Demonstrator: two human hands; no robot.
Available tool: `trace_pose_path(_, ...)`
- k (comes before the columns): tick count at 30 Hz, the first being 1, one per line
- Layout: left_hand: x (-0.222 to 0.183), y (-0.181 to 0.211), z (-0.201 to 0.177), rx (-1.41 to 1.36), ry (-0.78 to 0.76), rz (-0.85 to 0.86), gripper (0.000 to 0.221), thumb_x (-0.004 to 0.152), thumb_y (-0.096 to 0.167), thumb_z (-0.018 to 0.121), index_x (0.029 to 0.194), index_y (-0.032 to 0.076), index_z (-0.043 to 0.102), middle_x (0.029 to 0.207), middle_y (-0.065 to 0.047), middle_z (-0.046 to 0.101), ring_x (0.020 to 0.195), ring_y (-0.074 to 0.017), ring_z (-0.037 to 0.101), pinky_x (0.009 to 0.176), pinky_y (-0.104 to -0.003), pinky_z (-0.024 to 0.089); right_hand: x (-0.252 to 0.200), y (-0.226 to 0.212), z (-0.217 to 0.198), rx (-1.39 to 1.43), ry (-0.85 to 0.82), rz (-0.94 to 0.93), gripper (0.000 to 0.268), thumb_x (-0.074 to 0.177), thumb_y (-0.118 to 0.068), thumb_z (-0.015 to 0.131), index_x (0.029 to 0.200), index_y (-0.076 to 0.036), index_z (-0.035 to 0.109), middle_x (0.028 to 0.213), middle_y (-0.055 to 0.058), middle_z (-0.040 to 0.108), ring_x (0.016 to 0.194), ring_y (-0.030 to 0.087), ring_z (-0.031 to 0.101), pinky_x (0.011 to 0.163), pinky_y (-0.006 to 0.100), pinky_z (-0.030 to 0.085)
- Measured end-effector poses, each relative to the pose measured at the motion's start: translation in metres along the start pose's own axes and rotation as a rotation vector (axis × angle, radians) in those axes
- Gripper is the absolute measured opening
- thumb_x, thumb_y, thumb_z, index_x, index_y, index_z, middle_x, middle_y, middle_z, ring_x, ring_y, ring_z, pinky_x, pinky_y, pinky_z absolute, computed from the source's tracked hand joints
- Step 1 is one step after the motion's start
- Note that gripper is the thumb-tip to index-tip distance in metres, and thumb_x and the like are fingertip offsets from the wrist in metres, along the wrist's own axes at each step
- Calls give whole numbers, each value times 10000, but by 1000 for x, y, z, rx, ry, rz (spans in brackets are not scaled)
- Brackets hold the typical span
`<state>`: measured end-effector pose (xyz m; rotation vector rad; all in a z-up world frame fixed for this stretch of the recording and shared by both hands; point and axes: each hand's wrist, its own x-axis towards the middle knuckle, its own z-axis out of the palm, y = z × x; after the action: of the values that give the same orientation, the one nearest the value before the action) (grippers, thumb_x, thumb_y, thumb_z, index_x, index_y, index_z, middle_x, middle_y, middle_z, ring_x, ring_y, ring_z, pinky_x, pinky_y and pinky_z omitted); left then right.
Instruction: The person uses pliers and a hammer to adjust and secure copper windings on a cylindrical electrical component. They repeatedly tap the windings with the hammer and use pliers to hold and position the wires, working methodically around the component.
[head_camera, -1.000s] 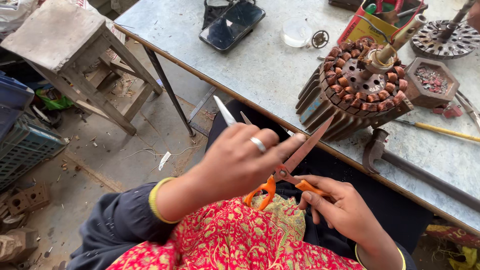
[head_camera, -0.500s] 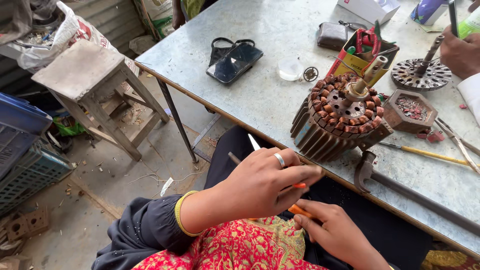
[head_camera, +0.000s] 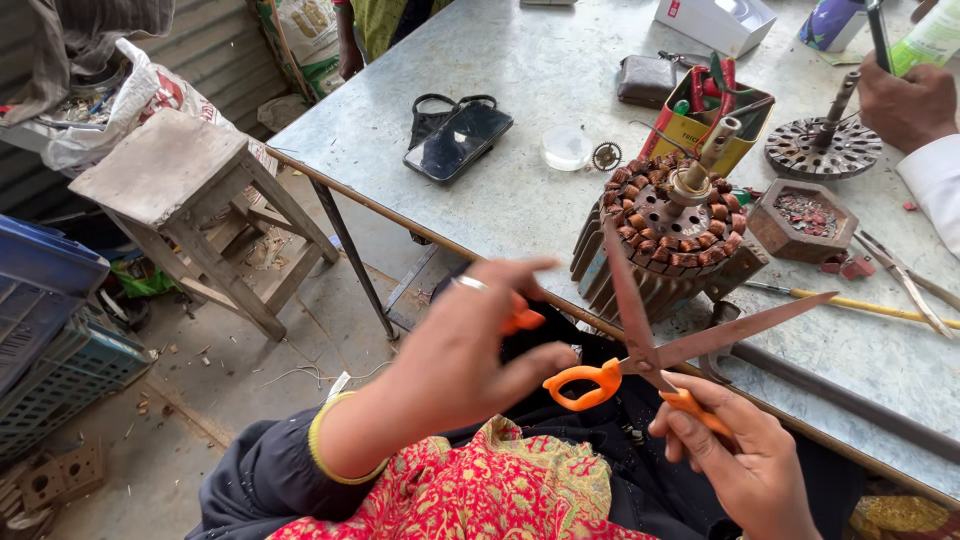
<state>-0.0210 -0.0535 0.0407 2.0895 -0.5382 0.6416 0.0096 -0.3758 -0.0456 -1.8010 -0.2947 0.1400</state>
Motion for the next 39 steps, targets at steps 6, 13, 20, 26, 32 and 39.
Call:
trace_pose_path(6,-1,-11,42,-116,-344,79,340,994,315,668,1246,89,637,1035,-122,660,968,-324,666,842,-431,524,-1,-4,19,122,36,-228,380,957,-39,612,1331,34,623,1046,128,701,766,125,674,624,232,527)
trace_pose_path(13,-17,-24,75,-314,-381,9,214,1014,205,627,1178,68,618,935,-118,638,885,-328,640,772,-432,502,0,7,34,27,13,-309,377,1023,-24,612,1395,34,598,1235,115,558,930,146,559,786,243,456)
trace_pose_path(20,-21,-20,85,-550,-323,-283,337,1015,201,600,1314,56,544,973,-128,662,847,-257,677,747,-354,542,10,2,51,-244,-32,-541,450,1038,-173,575,1437,0,460,1444,147,464,1379,248,468,1138,361,386)
trace_pose_path(26,-21,-28,89,-512,-478,-160,247,1036,178,612,1253,62,609,1002,-123,688,900,-266,700,802,-363,543,16,-14,38,233,-19,-503,661,1026,-260,656,1547,-9,336,1481,146,488,1368,256,495,1168,398,385)
trace_pose_path(32,-23,-25,91,-546,-634,-14,188,1004,124,613,1174,70,673,1064,-111,707,1011,-302,706,861,-393,567,6,-24,2,399,267,-516,567,1066,-115,719,1526,19,416,1218,131,620,1129,172,623,1038,307,500)
trace_pose_path(39,-18,-17,92,-546,-735,-12,193,988,117,602,1150,44,677,1003,-112,693,966,-303,701,822,-401,557,4,-22,-11,538,201,-522,398,1044,-43,724,1395,61,567,1063,115,657,968,143,645,925,269,522)
